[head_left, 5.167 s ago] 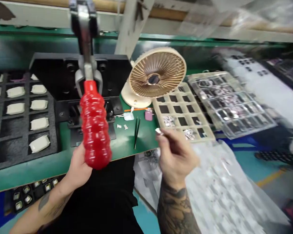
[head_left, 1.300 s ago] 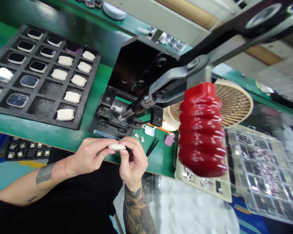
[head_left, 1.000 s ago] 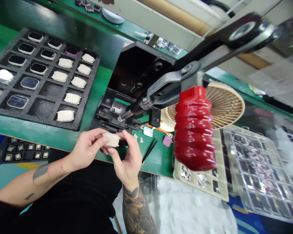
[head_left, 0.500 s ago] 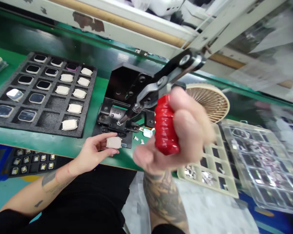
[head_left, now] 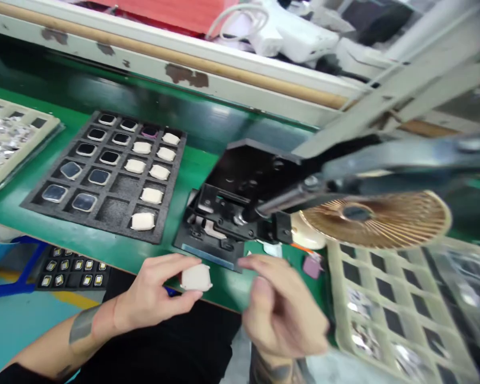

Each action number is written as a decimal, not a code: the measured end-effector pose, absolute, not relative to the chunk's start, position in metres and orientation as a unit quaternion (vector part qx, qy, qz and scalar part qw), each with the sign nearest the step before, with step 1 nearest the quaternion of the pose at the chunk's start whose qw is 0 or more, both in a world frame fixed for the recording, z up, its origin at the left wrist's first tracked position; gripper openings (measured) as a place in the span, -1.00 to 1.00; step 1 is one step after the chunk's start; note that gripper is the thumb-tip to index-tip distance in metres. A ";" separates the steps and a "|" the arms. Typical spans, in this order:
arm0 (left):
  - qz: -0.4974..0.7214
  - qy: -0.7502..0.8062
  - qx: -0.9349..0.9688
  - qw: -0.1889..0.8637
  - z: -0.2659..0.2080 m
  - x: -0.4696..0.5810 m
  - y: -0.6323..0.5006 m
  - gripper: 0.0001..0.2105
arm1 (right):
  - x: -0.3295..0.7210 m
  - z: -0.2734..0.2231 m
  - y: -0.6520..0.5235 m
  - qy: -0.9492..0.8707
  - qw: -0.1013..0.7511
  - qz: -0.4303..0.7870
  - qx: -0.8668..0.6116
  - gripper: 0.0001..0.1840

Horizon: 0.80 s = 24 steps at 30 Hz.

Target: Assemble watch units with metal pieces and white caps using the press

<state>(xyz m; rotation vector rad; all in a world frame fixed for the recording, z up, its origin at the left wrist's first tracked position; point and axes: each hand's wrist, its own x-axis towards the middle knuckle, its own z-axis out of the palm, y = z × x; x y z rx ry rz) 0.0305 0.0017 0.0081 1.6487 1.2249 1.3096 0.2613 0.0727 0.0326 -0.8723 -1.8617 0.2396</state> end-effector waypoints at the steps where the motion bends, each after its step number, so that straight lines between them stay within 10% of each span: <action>1: 0.515 0.470 0.644 0.314 0.008 0.028 0.000 -0.60 | 0.255 0.021 0.072 -0.799 0.473 0.099 -0.358 -0.55; 8: 0.466 0.455 0.728 0.212 0.019 0.026 0.007 -0.62 | 0.239 -0.010 0.099 -0.883 0.193 0.073 -0.421 -0.47; 16: 0.296 0.565 0.770 -0.022 0.019 0.041 0.029 -0.63 | 0.238 -0.004 0.057 -0.771 0.378 0.088 -0.504 -0.49; 24: 0.172 0.551 0.812 0.085 0.032 0.063 0.073 -0.73 | 0.261 0.003 0.039 -0.770 0.418 0.073 -0.477 -0.35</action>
